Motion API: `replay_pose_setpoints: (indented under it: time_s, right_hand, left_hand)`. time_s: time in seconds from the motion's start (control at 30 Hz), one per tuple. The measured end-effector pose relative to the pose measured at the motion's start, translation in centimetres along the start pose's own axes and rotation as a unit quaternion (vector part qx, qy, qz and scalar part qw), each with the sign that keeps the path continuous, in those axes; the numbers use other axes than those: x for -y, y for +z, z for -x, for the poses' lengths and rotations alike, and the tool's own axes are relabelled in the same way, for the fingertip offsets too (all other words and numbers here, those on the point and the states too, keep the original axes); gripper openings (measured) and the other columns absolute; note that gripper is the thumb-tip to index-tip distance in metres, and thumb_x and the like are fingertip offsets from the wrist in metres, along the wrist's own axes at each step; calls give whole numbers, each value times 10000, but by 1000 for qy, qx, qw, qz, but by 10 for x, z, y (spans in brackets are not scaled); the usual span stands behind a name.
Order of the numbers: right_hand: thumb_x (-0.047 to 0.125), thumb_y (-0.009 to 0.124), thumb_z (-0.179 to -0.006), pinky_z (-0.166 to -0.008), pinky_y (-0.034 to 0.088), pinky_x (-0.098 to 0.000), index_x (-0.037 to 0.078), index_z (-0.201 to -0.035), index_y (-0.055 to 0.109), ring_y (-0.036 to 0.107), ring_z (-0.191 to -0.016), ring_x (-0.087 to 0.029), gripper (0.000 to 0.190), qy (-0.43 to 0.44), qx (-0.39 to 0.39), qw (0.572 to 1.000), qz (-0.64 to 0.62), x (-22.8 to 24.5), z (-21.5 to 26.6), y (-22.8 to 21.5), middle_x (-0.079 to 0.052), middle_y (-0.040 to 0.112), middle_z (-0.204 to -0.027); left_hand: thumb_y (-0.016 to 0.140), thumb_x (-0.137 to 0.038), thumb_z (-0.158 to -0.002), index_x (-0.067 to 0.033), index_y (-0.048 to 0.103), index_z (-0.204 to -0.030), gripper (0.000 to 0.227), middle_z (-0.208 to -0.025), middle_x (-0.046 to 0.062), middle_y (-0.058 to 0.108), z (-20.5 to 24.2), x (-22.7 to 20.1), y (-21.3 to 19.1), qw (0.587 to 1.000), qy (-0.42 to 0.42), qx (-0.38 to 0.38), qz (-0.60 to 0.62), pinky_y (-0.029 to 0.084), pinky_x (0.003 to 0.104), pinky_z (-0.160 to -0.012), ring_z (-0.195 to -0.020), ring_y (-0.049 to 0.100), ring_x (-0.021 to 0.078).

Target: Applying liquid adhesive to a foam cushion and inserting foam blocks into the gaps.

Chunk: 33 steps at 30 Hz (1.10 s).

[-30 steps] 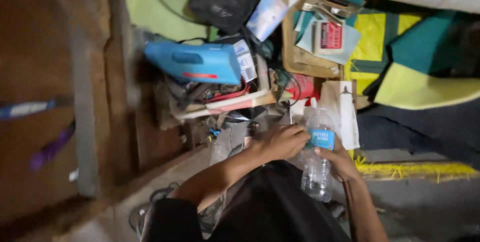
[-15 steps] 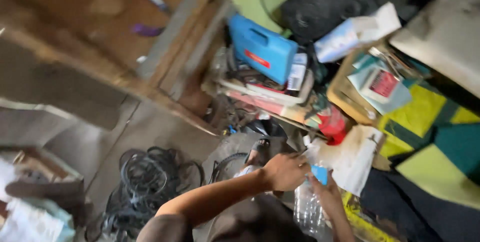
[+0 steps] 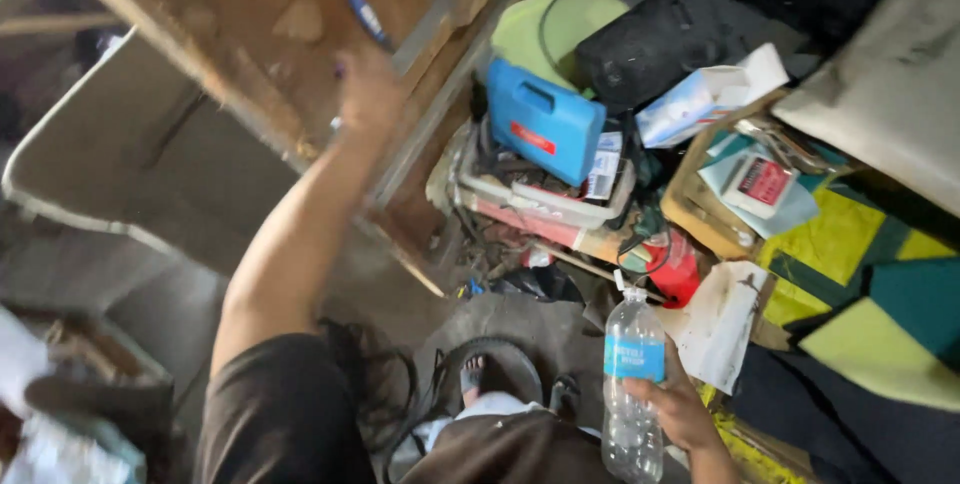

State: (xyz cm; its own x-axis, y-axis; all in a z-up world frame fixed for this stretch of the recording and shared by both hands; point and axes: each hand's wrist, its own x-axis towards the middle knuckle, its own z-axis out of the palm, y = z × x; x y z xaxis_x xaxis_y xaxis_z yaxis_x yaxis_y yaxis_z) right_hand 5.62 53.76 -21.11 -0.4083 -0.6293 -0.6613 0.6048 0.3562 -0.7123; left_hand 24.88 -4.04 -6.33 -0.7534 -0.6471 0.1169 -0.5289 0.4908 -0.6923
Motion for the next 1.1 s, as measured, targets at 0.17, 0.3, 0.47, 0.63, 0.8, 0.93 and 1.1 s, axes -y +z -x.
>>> replay_pose_setpoints:
  time_s: [0.17,0.3,0.47,0.63,0.8,0.93,1.1]
  right_hand:
    - [9,726,-794,-960,518,-409,106,-1564,496,659,-1044,-246,809,-146,-24,984,-96,-41,-16,5,-138,706,-1223]
    - [176,760,-874,-873,525,-309,132,-1295,601,667,-904,-154,453,-187,-92,978,-4,-38,-1,15,-69,731,-1058]
    - [338,755,-721,-1063,447,-459,225,-1710,192,579,-1300,-297,1143,-146,-90,972,-159,6,15,25,-112,570,-1474]
    - [-24,823,-709,-971,534,-489,240,-1687,181,602,-1242,-313,1199,-266,-16,943,-197,16,24,20,-139,570,-1420]
    - [-22,852,-617,-951,545,-511,213,-1694,105,597,-1277,-316,1332,-252,-130,952,-115,53,42,27,-146,557,-1447]
    - [89,916,-605,-1027,541,-484,192,-1669,154,621,-1277,-289,1313,-300,-115,946,-48,63,41,35,-138,594,-1424]
    - [217,916,-604,-1196,374,-439,259,-1682,52,342,-1546,-225,1382,-190,-176,964,60,78,46,61,-39,192,-1763]
  left_hand:
    - [534,-246,-994,-209,785,-1283,385,-1370,78,741,-34,60,66,986,-84,144,-13,433,539,-926,-1306,631,331]
    - [563,-306,-1018,-226,837,-1197,337,-1226,92,859,15,81,-95,992,-2,126,-31,399,688,-1014,-1210,767,357]
    - [463,-756,-1094,-269,589,-1153,506,-962,-22,587,131,85,-213,958,51,-223,-172,378,307,-711,-858,600,149]
    - [551,-443,-918,-413,645,-1286,382,-1064,-1,789,206,-55,-229,801,25,257,540,516,419,-763,-899,707,255]
    - [633,-307,-962,-68,724,-1331,449,-1335,126,760,283,-177,-148,588,110,127,791,523,345,-1069,-1271,710,221]
    - [649,-259,-958,-69,749,-1296,400,-1281,115,788,287,-194,-165,574,95,123,804,531,334,-1034,-1221,737,232]
    - [617,-319,-965,-131,713,-1367,453,-1295,89,779,285,-210,-164,588,53,177,787,569,357,-948,-1199,738,246]
